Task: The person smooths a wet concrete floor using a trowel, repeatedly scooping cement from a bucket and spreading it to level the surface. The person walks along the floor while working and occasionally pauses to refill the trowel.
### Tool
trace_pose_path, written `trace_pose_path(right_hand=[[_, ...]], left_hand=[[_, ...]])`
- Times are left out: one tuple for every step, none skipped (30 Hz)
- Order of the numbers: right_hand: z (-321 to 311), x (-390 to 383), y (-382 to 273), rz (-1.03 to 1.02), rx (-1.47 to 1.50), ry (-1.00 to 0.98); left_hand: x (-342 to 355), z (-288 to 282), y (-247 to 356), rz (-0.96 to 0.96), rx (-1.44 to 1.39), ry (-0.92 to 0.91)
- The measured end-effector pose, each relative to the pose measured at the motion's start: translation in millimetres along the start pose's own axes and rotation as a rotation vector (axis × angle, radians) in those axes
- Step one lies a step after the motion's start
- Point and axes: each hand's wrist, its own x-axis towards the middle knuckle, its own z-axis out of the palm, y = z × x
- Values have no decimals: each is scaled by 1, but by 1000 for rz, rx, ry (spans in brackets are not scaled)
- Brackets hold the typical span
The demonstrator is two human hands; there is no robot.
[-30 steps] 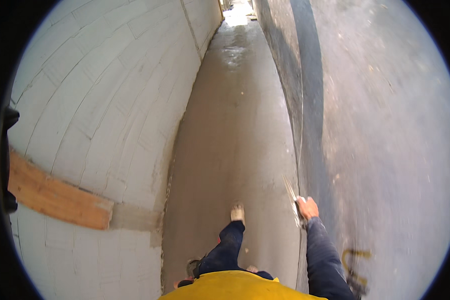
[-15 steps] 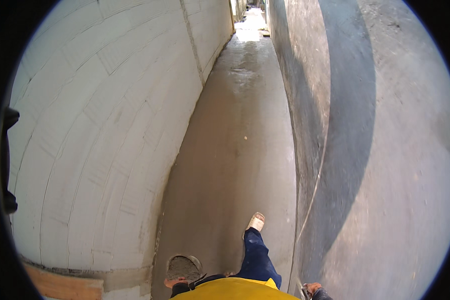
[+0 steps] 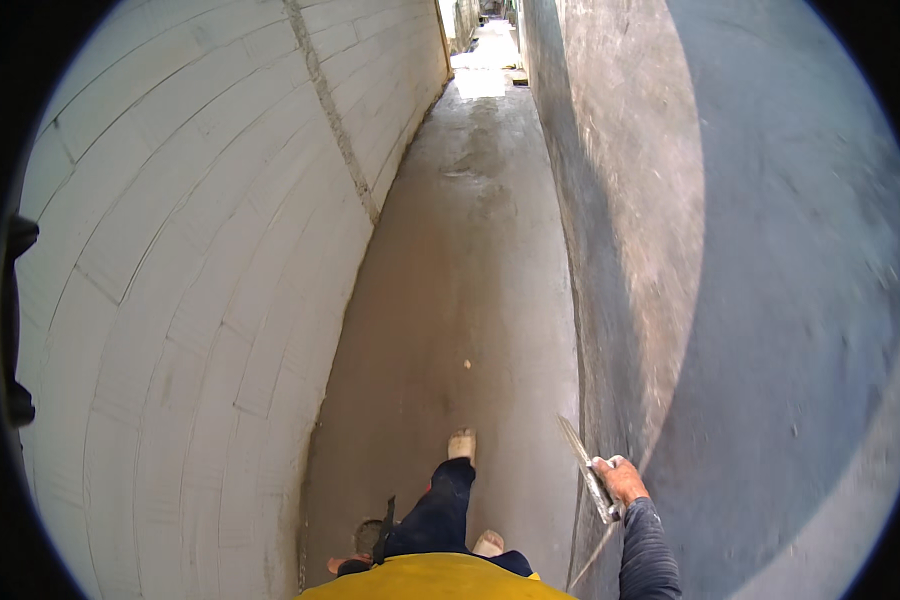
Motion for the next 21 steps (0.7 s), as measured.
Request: trace_pose_path(right_hand=[[-9, 32, -14, -25, -77, 70], [-14, 60, -20, 73, -69, 69], [-19, 88, -24, 155, -68, 94], [-19, 107, -24, 222, -88, 12], [-27, 128, -24, 323, -156, -38], [-30, 140, -23, 356, -154, -78], [-34, 151, -26, 459, -204, -78], [-40, 164, -33, 484, -183, -125], [-48, 174, -44, 547, -207, -150], [-57, 185, -59, 555, -178, -189], [-64, 200, -81, 561, -152, -208], [-74, 217, -105, 575, -146, -197], [-85, 239, -132, 518, -130, -202], [-95, 261, -160, 477, -141, -183], [-108, 287, -188, 440, -176, -184], [-125, 317, -214, 484, -124, -233], [-142, 348, -239, 505, -70, -308], [-155, 381, -263, 513, -131, -307], [-167, 418, -288, 500, -174, -319], [-182, 457, -311, 483, -215, -328], [-194, 481, -329, 432, -254, -306]], left_hand=[[-7, 35, -13, -1, -4, 3], [-12, 72, -26, -15, -15, 4], [-18, 109, -39, -24, -22, 8], [-23, 145, -48, -25, -16, 18], [-31, 181, -58, -32, -21, 22], [-38, 216, -67, -41, -28, 32], [-47, 250, -72, -46, -31, 33], [-57, 282, -78, -51, -30, 33], [-68, 312, -84, -59, -40, 32], [-79, 339, -88, -60, -46, 30], [-89, 371, -92, -50, -51, 15], [-100, 402, -98, -54, -55, 2], [-110, 432, -105, -57, -63, -10], [-118, 463, -111, -62, -73, -24], [-126, 494, -120, -64, -83, -33], [-131, 526, -128, -54, -99, -40], [-137, 557, -137, -49, -115, -41], [-143, 588, -147, -36, -134, -53], [-148, 622, -157, -25, -153, -68], [-156, 648, -163, -10, -161, -95], [-163, 674, -169, 4, -169, -121]])
